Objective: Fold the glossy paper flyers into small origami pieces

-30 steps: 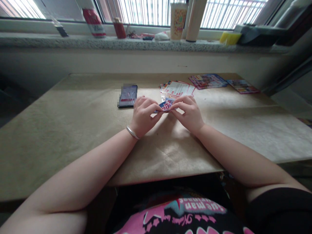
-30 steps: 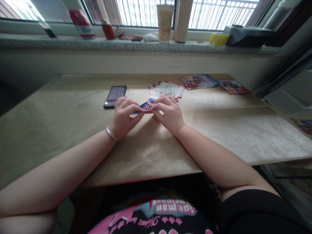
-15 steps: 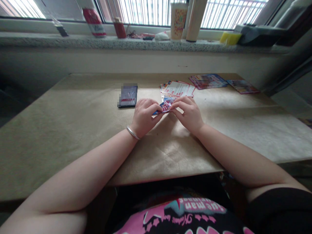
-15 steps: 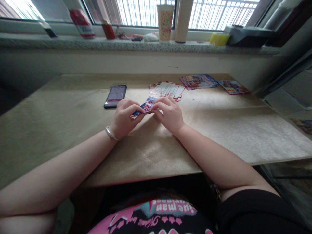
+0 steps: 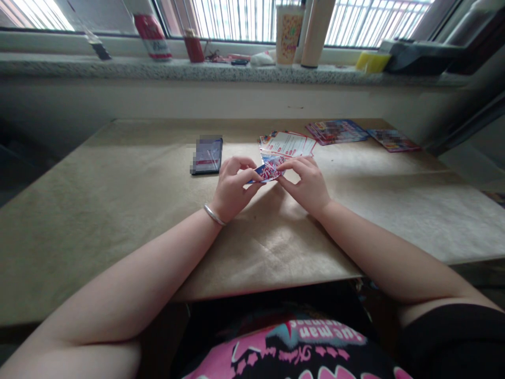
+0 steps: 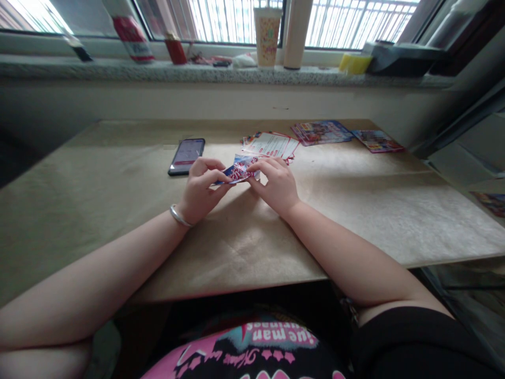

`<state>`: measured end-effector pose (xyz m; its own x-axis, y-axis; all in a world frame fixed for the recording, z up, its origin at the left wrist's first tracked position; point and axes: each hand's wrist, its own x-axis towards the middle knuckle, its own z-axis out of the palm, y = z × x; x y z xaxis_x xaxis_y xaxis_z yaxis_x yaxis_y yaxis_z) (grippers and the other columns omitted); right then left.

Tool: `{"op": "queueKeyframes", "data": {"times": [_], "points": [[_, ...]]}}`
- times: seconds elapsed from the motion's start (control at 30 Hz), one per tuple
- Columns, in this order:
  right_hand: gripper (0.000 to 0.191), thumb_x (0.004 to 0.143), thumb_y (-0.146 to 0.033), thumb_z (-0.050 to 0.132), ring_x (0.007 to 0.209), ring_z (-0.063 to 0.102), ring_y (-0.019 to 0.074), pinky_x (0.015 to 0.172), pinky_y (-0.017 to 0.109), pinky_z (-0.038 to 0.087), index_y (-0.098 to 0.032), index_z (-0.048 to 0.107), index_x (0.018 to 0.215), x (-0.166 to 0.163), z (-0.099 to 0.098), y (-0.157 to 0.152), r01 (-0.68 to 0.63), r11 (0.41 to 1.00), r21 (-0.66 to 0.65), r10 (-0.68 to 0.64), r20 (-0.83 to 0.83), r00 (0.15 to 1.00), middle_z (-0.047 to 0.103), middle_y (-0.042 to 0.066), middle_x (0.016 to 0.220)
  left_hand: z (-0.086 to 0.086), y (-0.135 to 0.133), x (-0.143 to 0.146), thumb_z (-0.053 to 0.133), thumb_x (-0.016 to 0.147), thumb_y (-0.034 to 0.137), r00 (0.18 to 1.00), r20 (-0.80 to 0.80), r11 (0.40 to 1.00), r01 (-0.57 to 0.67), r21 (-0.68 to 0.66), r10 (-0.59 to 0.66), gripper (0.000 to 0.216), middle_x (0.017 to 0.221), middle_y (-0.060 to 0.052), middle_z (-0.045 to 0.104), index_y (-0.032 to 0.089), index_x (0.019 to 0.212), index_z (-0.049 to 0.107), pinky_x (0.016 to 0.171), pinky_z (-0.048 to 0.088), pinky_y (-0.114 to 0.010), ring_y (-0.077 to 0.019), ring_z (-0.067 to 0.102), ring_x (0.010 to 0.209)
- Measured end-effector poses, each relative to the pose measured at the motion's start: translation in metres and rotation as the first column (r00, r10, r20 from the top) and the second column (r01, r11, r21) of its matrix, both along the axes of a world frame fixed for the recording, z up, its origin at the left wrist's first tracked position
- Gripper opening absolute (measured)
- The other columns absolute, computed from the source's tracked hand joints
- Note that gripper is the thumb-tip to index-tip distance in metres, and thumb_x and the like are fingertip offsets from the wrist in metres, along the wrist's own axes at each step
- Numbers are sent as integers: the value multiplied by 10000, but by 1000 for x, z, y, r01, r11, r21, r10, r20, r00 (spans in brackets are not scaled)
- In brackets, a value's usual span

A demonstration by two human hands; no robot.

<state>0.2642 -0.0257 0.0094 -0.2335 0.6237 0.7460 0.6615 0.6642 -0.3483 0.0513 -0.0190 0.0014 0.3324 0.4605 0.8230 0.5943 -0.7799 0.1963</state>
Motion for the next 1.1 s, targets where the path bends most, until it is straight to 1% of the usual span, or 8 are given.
{"op": "queueKeyframes", "data": {"times": [0.3, 0.5, 0.7, 0.8, 0.9, 0.93, 1.0, 1.1], "points": [[28, 830, -280, 702, 890, 631, 215, 868, 414, 483, -253, 704, 838, 1, -1, 2, -73, 997, 4, 73, -50, 996, 731, 14, 861, 0, 0, 0, 705, 839, 324, 999, -32, 999, -36, -30, 35, 143, 976, -23, 640, 228, 757, 638, 894, 446, -372, -177, 568, 924], [47, 818, -294, 720, 892, 636, 210, 864, 403, 490, -253, 701, 830, 1, 0, 1, -74, 997, 2, 74, -50, 996, 735, 16, 858, 1, 0, 0, 706, 838, 311, 999, -30, 999, -37, -5, 37, 138, 969, -15, 652, 226, 769, 622, 905, 428, -373, -173, 574, 923], [23, 820, -255, 701, 858, 626, 204, 848, 394, 488, -250, 694, 799, 0, 0, 0, -80, 996, 47, 82, -39, 996, 728, 11, 826, 4, 0, 1, 709, 836, 337, 999, -25, 999, -33, 10, 34, 159, 909, -6, 667, 224, 782, 611, 913, 424, -369, -168, 590, 874], [35, 819, -241, 689, 858, 629, 207, 847, 401, 491, -256, 688, 788, -1, 1, -1, -66, 997, 37, 67, -21, 998, 728, 7, 827, 4, -1, 1, 718, 827, 360, 999, 2, 999, -43, 6, 43, 195, 880, -4, 673, 222, 912, 609, 933, 419, -381, -177, 602, 850], [36, 824, -237, 678, 870, 632, 210, 847, 403, 496, -260, 687, 799, -1, 2, -2, -61, 997, 52, 62, -14, 998, 728, 6, 834, 3, -3, 1, 710, 834, 376, 998, -2, 998, -57, -10, 57, 367, 882, 1, 674, 226, 1141, 576, 991, 391, -398, -179, 610, 846], [36, 826, -235, 675, 872, 632, 210, 850, 403, 496, -260, 687, 802, -1, 2, -2, -65, 996, 62, 66, -14, 998, 727, 7, 835, 3, -3, 1, 703, 841, 371, 998, -18, 998, -63, -9, 63, 386, 892, 1, 673, 236, 1178, 573, 1005, 380, -400, -178, 610, 853], [37, 829, -233, 672, 872, 634, 209, 854, 402, 497, -259, 686, 807, -1, 3, -3, -73, 995, 69, 74, -13, 997, 728, 9, 838, 3, -3, 1, 690, 852, 353, 995, -51, 996, -84, 4, 84, 316, 910, -2, 670, 257, 1144, 616, 1016, 368, -400, -176, 607, 867], [41, 838, -244, 668, 877, 635, 209, 859, 402, 495, -265, 683, 806, -2, 4, -4, -80, 996, 49, 81, -3, 997, 728, 9, 845, 4, -3, 2, 682, 855, 332, 991, -65, 993, -116, 8, 116, 150, 896, -1, 663, 269, 990, 683, 1018, 365, -409, -175, 600, 862]]}}
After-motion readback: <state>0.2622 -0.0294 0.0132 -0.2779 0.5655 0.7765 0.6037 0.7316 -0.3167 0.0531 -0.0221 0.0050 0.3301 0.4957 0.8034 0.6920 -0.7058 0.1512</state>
